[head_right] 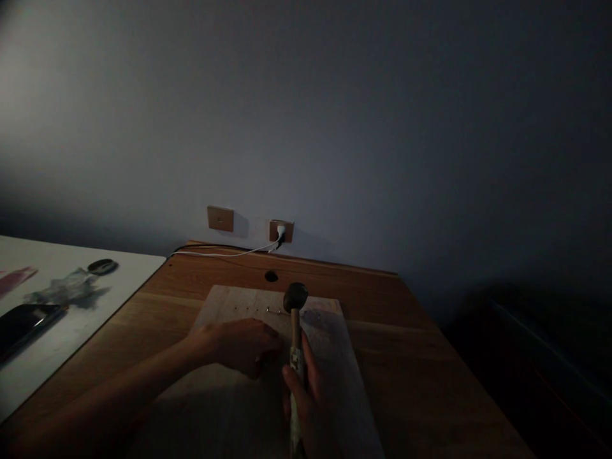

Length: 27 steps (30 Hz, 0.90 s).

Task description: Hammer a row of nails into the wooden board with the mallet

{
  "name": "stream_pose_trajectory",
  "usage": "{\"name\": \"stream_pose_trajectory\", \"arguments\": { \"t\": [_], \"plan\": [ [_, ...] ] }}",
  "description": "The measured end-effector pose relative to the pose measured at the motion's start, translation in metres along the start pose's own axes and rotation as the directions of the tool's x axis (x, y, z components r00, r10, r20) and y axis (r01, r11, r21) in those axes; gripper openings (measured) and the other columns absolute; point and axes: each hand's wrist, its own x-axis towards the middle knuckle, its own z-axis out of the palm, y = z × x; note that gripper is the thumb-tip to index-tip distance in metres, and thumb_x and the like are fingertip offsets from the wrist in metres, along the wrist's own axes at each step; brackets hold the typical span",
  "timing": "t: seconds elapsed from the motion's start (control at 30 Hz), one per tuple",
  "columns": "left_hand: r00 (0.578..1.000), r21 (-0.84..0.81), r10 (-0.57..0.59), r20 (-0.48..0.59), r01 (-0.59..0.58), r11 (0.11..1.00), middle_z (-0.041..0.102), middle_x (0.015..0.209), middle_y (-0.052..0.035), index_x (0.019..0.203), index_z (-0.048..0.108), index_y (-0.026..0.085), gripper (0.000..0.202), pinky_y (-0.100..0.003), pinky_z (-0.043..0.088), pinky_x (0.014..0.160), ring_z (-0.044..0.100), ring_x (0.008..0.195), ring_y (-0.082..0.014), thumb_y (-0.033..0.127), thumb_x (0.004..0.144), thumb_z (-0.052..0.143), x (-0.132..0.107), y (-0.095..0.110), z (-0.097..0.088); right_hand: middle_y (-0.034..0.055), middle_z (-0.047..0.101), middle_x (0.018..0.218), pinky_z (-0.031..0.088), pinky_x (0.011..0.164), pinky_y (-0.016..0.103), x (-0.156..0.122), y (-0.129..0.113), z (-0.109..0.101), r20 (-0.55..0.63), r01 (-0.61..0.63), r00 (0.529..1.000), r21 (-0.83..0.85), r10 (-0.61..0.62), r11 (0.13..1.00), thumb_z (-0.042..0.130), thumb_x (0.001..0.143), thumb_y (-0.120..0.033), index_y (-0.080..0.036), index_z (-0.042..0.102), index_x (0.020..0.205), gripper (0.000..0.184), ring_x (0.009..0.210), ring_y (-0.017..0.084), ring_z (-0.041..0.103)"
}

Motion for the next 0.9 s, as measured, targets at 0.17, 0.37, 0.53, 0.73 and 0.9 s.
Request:
{"name": "stream_pose_trajectory", "arguments": {
  "t": [0.17,0.37,0.53,0.73,0.9],
  "plan": [
    [0.998,-0.125,0.008,-0.055,-0.015,0.992,0.072,0.084,-0.0024,0.082,0.067,0.022,0.015,-0.028,0.041,0.058,0.064,0.071,-0.0201,0.013,0.071,0.072,-0.003,-0.014,-0.006,0.0006,0.067,0.081,0.043,0.043,0.024,-0.001,-0.005,0.004,-0.014,-0.030,0.999,-0.008,0.030,1.000,0.076,0.078,-0.050,-0.028,0.052,0.150,0.079,0.050,0.012,0.052],
    [0.920,-0.265,-0.200,-0.338,0.111,0.958,0.071,0.087,-0.0019,0.086,0.067,0.019,0.019,-0.024,0.044,0.069,0.065,0.077,-0.0165,0.005,0.074,0.062,-0.013,-0.073,-0.011,-0.0032,0.056,0.058,0.041,0.043,0.026,-0.001,-0.009,0.004,-0.001,0.011,1.000,-0.114,-0.012,0.993,0.071,0.084,-0.050,-0.027,0.049,0.152,0.075,0.047,0.016,0.050],
    [0.918,-0.299,-0.232,-0.322,0.134,0.945,0.071,0.083,-0.0013,0.084,0.067,0.018,0.020,-0.022,0.044,0.069,0.064,0.075,-0.0157,0.004,0.072,0.060,-0.014,-0.095,-0.002,-0.0037,0.055,0.057,0.041,0.042,0.026,0.000,-0.006,0.000,0.017,-0.009,1.000,-0.080,0.010,0.997,0.069,0.084,-0.056,-0.025,0.049,0.152,0.077,0.045,0.016,0.050],
    [0.903,-0.323,-0.251,-0.348,0.136,0.937,0.070,0.080,-0.0007,0.087,0.068,0.018,0.025,-0.022,0.043,0.066,0.063,0.073,-0.0155,0.003,0.070,0.060,-0.012,-0.091,0.000,-0.0037,0.056,0.059,0.040,0.040,0.026,0.002,-0.002,-0.004,0.059,-0.008,0.998,-0.105,0.015,0.994,0.070,0.084,-0.054,-0.026,0.048,0.153,0.077,0.042,0.014,0.048],
    [0.897,-0.435,-0.318,-0.308,0.164,0.885,0.071,0.082,0.0004,0.087,0.071,0.018,0.016,-0.021,0.045,0.068,0.065,0.075,-0.0158,0.013,0.072,0.066,-0.010,-0.100,0.006,-0.0049,0.055,0.059,0.039,0.042,0.023,-0.002,-0.002,0.004,0.100,0.000,0.995,-0.084,0.008,0.996,0.066,0.087,-0.054,-0.018,0.040,0.157,0.083,0.044,0.012,0.047]
  ]
}}
